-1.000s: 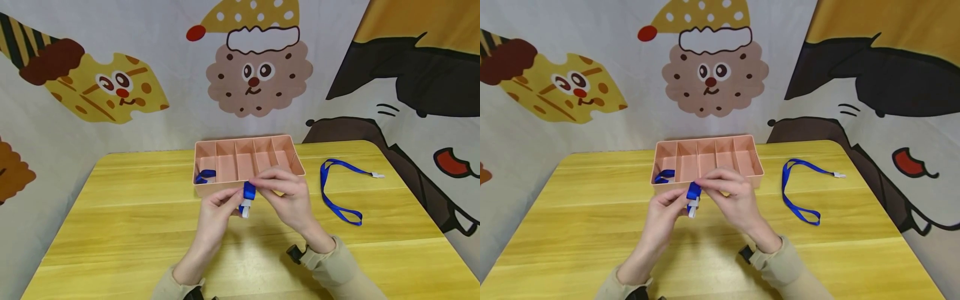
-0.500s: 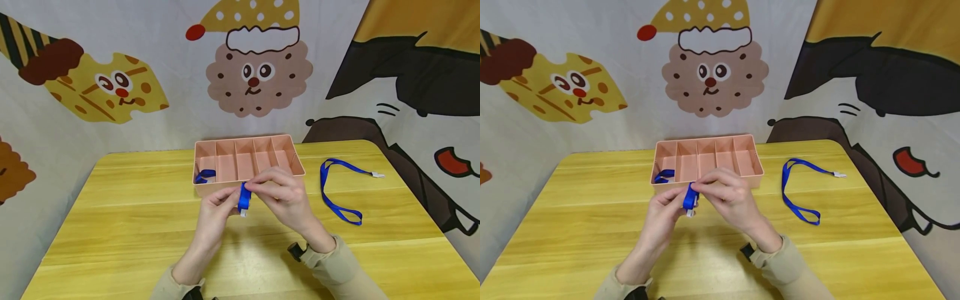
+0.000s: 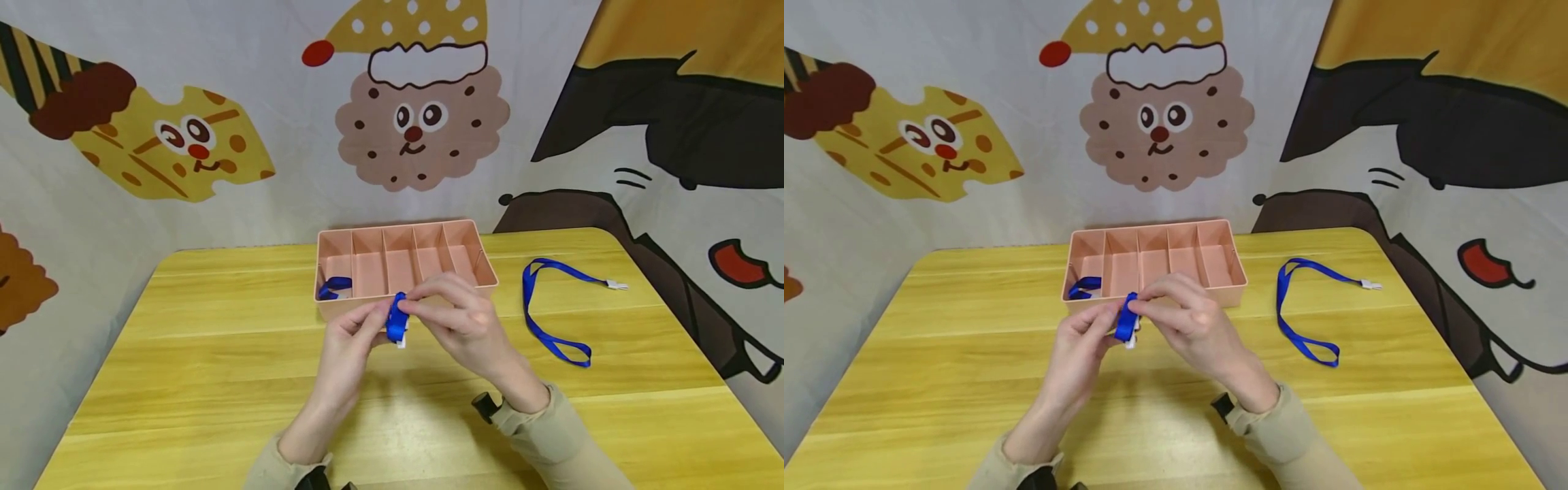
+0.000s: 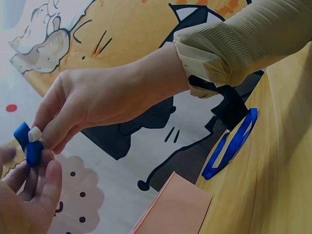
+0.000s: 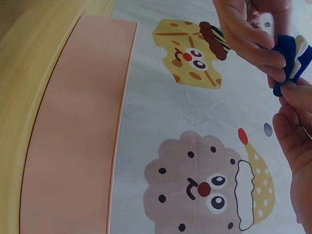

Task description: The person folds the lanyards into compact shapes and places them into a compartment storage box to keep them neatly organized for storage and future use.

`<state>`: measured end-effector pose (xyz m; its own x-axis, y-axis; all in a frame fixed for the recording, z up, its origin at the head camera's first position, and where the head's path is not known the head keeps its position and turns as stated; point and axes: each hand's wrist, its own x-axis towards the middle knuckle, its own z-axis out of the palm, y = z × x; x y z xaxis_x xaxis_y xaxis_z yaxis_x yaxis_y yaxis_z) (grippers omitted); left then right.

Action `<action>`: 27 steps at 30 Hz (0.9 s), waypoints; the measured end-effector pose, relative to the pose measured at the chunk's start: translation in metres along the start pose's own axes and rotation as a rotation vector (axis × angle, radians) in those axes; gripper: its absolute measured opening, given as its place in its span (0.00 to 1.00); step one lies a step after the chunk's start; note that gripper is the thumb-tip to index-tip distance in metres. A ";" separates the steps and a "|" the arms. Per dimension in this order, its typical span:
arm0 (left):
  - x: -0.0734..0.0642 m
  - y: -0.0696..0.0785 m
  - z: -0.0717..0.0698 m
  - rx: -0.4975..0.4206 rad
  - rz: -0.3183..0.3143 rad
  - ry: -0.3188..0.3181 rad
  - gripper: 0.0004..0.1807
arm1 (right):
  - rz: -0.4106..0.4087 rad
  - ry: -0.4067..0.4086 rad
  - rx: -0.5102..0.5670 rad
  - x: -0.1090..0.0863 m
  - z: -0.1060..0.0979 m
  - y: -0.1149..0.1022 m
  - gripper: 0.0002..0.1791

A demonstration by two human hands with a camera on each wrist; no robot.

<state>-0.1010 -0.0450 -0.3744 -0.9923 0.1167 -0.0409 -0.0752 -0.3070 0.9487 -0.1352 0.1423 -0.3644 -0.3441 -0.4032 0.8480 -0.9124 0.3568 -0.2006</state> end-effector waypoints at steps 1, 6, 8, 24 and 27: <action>0.000 0.000 -0.001 0.007 0.005 -0.015 0.18 | -0.003 -0.005 -0.012 0.000 0.000 0.000 0.17; -0.001 0.003 -0.005 0.033 0.011 -0.057 0.16 | 0.011 -0.032 -0.014 0.001 -0.001 0.000 0.16; 0.000 0.003 -0.005 0.041 0.010 -0.050 0.16 | 0.078 -0.040 0.049 0.001 -0.001 -0.001 0.13; -0.001 -0.001 0.002 0.221 0.164 -0.008 0.15 | 0.683 -0.044 0.375 0.005 -0.006 -0.015 0.05; -0.001 -0.001 0.001 0.242 0.130 -0.016 0.16 | 0.716 -0.052 0.366 0.005 -0.006 -0.015 0.04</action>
<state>-0.0996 -0.0434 -0.3752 -0.9903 0.1066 0.0892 0.0802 -0.0857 0.9931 -0.1217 0.1397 -0.3540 -0.8746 -0.2229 0.4306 -0.4781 0.2485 -0.8424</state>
